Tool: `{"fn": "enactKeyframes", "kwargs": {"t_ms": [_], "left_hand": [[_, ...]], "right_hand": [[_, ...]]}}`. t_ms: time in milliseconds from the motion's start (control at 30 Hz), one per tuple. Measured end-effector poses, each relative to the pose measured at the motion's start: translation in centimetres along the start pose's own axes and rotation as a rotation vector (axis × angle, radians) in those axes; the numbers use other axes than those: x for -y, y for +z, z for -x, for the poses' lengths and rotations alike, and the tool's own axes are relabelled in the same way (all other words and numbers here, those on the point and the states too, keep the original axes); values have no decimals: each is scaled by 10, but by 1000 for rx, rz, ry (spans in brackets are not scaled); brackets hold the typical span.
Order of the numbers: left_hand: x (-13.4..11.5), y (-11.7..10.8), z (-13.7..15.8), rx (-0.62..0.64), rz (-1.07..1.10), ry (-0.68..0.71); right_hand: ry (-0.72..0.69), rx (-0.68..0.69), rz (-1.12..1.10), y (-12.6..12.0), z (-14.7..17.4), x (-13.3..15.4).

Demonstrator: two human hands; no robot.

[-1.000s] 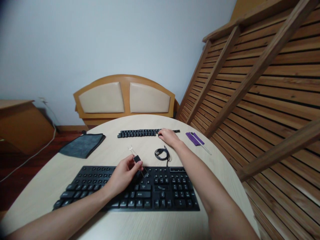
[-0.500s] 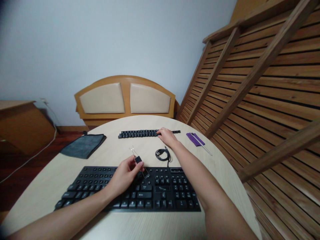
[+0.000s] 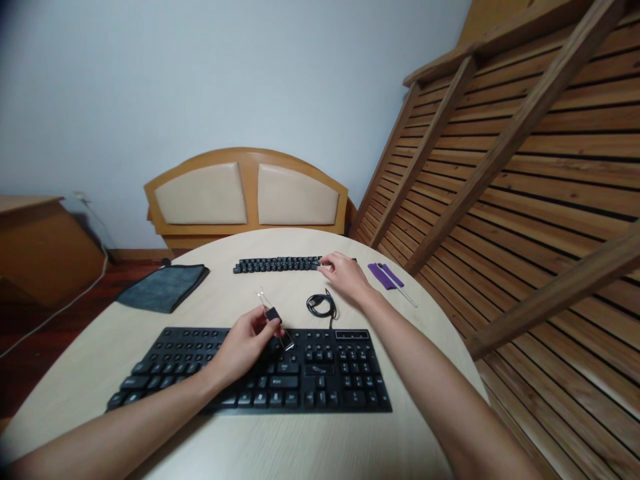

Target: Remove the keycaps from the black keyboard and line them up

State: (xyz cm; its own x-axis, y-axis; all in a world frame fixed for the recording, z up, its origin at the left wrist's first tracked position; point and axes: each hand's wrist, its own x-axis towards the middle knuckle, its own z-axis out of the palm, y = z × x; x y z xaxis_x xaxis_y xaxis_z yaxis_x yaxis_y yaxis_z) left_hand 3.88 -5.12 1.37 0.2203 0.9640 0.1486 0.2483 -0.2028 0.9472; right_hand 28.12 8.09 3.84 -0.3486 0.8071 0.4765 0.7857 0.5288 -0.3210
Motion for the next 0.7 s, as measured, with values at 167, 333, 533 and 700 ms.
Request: {"fn": "enactKeyframes", "kwargs": {"t_ms": [167, 333, 533, 700], "left_hand": [[0, 1, 1, 26, -45, 28], [-2, 0, 5, 1, -171, 71], [-16, -4, 16, 30, -267, 136], [-25, -5, 18, 94, -247, 155]], "right_hand": [[-24, 115, -288, -35, 53, 31], [-265, 410, -372, -34, 88, 59], [-362, 390, -342, -8, 90, 76], [-336, 380, -350, -6, 91, 89]]}}
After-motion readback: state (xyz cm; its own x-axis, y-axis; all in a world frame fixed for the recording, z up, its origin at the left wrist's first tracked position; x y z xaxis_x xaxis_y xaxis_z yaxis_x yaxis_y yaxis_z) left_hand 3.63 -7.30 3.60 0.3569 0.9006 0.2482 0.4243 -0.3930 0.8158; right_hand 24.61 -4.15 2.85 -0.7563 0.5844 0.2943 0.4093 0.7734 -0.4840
